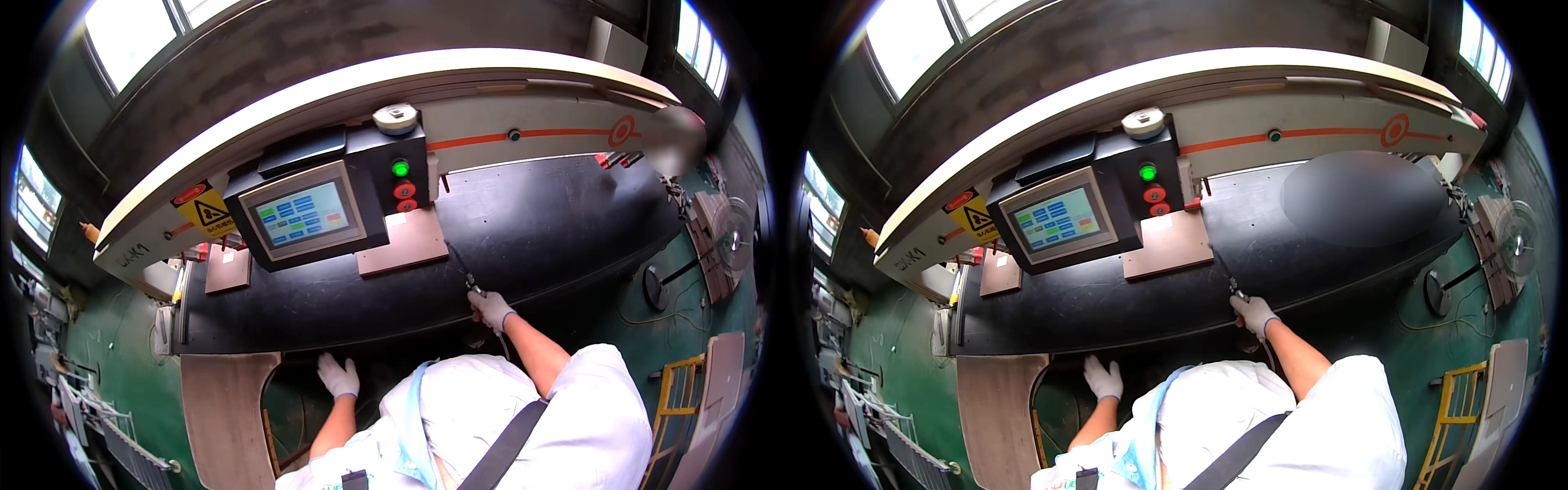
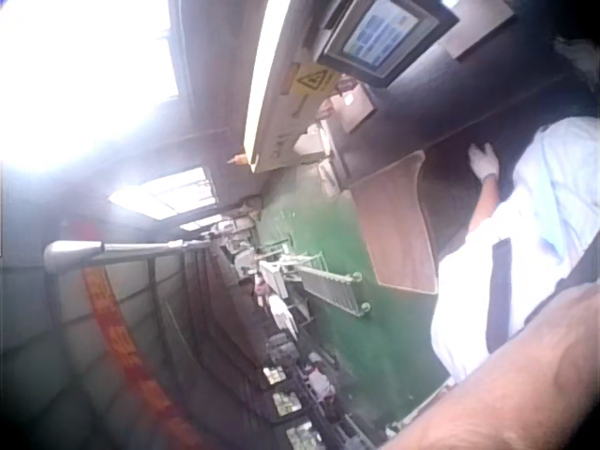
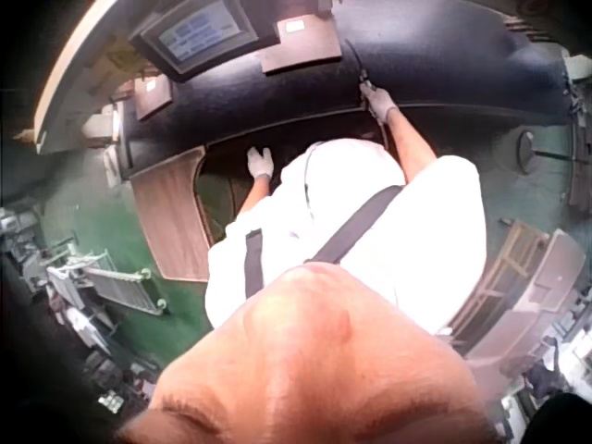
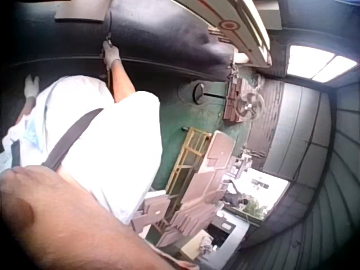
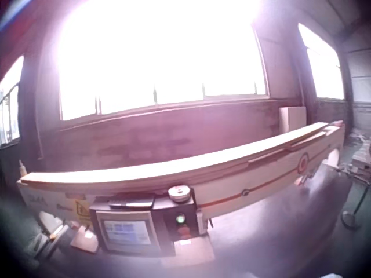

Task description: The person picks up wooden panels from a stack, places them onto a machine, and uses a handheld air tool to blow off dust before processing them through the machine.

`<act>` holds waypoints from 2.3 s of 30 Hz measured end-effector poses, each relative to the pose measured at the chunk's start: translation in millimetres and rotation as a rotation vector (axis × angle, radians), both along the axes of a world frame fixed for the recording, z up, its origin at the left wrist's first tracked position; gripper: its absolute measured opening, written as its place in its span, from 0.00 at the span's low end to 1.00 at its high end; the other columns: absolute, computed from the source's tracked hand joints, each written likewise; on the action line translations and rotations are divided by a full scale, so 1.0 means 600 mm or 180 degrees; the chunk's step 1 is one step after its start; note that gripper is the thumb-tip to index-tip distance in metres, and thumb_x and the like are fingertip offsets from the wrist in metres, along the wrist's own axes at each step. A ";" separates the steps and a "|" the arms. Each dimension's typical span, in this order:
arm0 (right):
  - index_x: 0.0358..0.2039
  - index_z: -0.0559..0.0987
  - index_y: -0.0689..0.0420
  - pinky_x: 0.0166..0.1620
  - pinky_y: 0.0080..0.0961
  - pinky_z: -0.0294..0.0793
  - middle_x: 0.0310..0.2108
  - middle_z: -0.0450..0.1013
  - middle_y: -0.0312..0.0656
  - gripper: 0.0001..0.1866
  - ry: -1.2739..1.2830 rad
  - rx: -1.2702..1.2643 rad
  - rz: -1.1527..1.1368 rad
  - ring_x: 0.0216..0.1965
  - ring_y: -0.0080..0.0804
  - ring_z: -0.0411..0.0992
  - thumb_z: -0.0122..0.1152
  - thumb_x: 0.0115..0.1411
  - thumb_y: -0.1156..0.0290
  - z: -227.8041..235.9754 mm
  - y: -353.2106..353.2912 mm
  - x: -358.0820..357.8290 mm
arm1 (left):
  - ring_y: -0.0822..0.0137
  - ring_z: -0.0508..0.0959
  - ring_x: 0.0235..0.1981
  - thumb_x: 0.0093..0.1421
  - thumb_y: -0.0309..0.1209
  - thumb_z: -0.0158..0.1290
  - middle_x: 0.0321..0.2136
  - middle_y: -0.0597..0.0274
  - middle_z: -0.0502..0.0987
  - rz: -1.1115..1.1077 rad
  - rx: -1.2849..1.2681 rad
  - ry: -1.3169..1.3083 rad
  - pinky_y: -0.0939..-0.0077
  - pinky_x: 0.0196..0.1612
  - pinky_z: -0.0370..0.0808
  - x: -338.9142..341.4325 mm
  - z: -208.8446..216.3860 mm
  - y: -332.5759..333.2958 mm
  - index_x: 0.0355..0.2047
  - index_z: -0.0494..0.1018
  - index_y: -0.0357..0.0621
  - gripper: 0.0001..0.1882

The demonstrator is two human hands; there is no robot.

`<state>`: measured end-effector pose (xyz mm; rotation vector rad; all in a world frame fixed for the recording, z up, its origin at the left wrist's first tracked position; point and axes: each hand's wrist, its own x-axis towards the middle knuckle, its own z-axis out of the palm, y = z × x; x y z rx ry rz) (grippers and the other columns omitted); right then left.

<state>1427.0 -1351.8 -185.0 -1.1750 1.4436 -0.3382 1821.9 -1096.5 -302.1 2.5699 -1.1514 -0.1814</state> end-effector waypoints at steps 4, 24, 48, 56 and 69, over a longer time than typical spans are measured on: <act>0.34 0.78 0.56 0.17 0.28 0.62 0.23 0.79 0.44 0.31 -0.0709 0.0400 -0.0568 0.13 0.25 0.64 0.58 0.68 0.36 -0.028 -0.042 -0.036 | 0.33 0.74 0.62 0.69 0.51 0.51 0.64 0.30 0.72 0.0482 0.1309 0.1888 0.50 0.66 0.71 -0.117 -0.113 0.156 0.65 0.70 0.30 0.37; 0.36 0.87 0.63 0.44 0.46 0.78 0.33 0.83 0.56 0.34 0.0557 0.0266 0.0591 0.39 0.57 0.82 0.62 0.64 0.37 -0.113 0.066 -0.108 | 0.62 0.84 0.36 0.69 0.35 0.55 0.38 0.51 0.85 0.1600 -0.0682 0.2817 0.66 0.43 0.81 -0.131 -0.021 0.119 0.51 0.80 0.30 0.20; 0.33 0.82 0.66 0.39 0.47 0.75 0.27 0.79 0.55 0.28 0.1339 -0.0669 -0.1109 0.32 0.52 0.79 0.64 0.68 0.47 -0.230 0.319 0.161 | 0.40 0.83 0.47 0.67 0.52 0.56 0.47 0.48 0.85 0.0555 -0.2337 -0.0971 0.52 0.49 0.80 0.844 0.535 -0.295 0.50 0.82 0.50 0.23; 0.32 0.84 0.60 0.37 0.45 0.75 0.26 0.81 0.50 0.25 0.1396 -0.0126 -0.0906 0.30 0.49 0.79 0.64 0.67 0.46 -0.164 0.374 0.227 | 0.46 0.86 0.43 0.68 0.54 0.56 0.42 0.50 0.87 0.0316 -0.2475 -0.0994 0.55 0.47 0.81 0.889 0.496 -0.290 0.47 0.84 0.48 0.24; 0.29 0.83 0.62 0.35 0.43 0.76 0.24 0.80 0.52 0.30 0.1408 -0.0166 -0.1255 0.27 0.47 0.80 0.65 0.65 0.42 -0.180 0.435 0.214 | 0.59 0.85 0.42 0.68 0.47 0.60 0.42 0.53 0.87 -0.0107 -0.3237 -0.0147 0.64 0.52 0.78 0.901 0.484 -0.316 0.48 0.83 0.40 0.22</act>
